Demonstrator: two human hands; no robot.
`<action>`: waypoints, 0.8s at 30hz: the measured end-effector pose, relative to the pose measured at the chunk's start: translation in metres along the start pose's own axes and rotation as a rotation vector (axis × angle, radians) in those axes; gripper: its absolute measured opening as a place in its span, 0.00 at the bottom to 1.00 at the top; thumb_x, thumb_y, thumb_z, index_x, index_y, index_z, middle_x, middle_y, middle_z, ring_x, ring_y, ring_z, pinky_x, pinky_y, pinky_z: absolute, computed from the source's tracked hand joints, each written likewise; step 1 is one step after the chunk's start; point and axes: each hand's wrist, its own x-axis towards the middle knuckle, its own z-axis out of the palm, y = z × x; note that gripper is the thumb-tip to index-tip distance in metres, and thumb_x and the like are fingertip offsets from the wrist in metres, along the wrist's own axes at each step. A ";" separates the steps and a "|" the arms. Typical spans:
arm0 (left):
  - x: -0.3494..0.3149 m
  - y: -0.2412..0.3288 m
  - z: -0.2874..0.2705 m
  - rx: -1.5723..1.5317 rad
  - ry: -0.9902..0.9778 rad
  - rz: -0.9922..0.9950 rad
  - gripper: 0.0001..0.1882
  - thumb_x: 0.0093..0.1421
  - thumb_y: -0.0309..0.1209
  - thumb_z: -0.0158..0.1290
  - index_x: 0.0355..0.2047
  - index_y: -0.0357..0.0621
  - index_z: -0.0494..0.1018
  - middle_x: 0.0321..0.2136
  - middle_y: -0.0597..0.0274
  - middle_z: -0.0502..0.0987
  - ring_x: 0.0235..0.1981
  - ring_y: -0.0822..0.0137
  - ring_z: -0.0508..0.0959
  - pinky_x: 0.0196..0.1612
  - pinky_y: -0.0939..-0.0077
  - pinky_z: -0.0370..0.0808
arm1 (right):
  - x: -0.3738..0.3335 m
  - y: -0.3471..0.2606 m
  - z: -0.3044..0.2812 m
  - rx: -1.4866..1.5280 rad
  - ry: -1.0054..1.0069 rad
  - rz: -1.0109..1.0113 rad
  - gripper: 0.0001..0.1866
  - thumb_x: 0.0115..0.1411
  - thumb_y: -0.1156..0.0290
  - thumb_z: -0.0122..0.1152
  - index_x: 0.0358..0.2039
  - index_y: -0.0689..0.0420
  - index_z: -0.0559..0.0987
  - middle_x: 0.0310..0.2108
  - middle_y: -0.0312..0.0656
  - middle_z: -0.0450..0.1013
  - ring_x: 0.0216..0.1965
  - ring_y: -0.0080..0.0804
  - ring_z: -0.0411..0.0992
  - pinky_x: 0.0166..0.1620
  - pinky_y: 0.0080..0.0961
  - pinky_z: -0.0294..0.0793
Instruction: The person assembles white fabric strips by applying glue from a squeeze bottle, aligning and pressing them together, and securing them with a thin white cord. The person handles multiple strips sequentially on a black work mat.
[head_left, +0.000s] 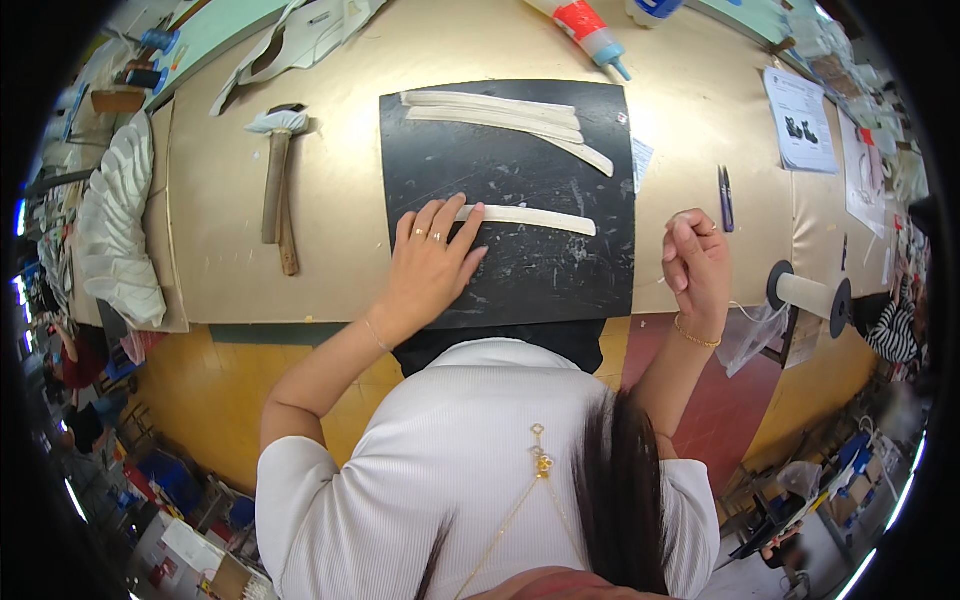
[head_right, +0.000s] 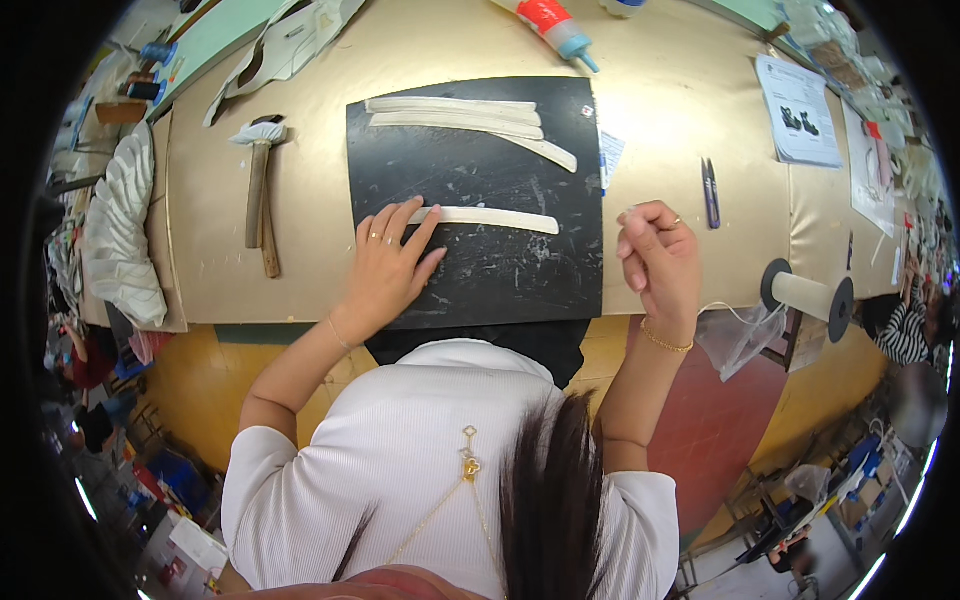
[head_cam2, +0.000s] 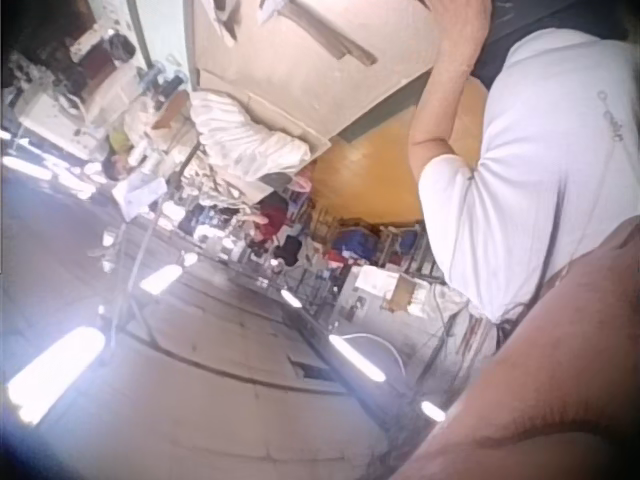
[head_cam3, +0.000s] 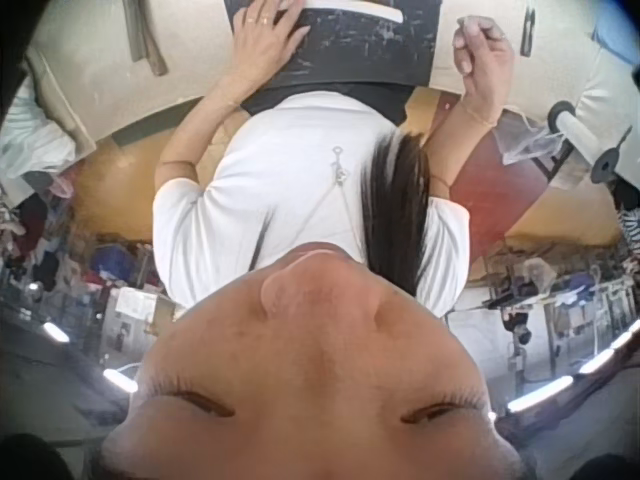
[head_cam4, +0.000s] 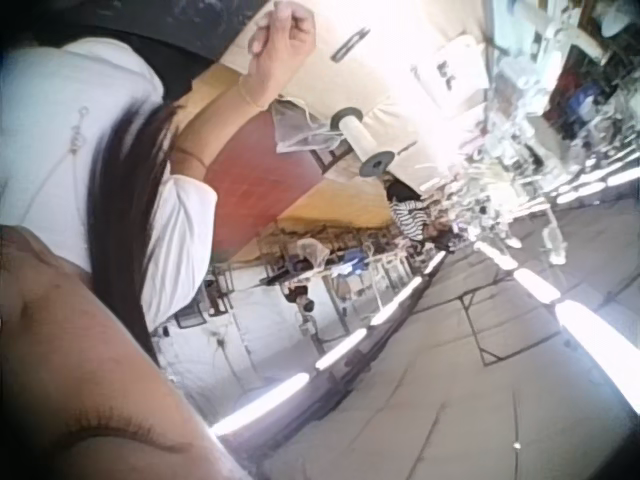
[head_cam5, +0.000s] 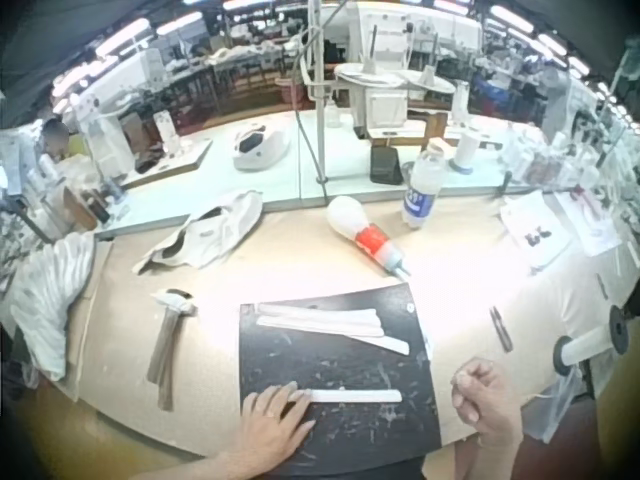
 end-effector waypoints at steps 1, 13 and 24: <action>-0.010 0.003 0.001 0.008 0.014 -0.021 0.32 0.60 0.38 0.61 0.63 0.44 0.68 0.63 0.50 0.65 0.62 0.48 0.66 0.60 0.51 0.63 | 0.002 0.001 0.008 -0.036 -0.035 0.038 0.07 0.69 0.70 0.60 0.37 0.60 0.78 0.22 0.37 0.75 0.12 0.13 0.61 0.15 0.12 0.57; -0.031 0.009 0.016 -0.150 0.025 -0.052 0.32 0.60 0.43 0.61 0.62 0.44 0.69 0.66 0.50 0.64 0.68 0.51 0.63 0.68 0.50 0.56 | 0.065 0.042 0.147 -0.683 -0.419 0.157 0.13 0.65 0.64 0.62 0.34 0.64 0.81 0.23 0.38 0.79 0.18 0.19 0.75 0.21 0.16 0.71; -0.038 0.005 0.019 -0.199 0.056 -0.111 0.31 0.58 0.43 0.63 0.60 0.45 0.72 0.65 0.49 0.65 0.68 0.51 0.63 0.67 0.50 0.57 | 0.085 0.050 0.166 -0.904 -0.482 0.142 0.12 0.64 0.67 0.62 0.33 0.65 0.82 0.21 0.38 0.78 0.20 0.19 0.77 0.23 0.17 0.75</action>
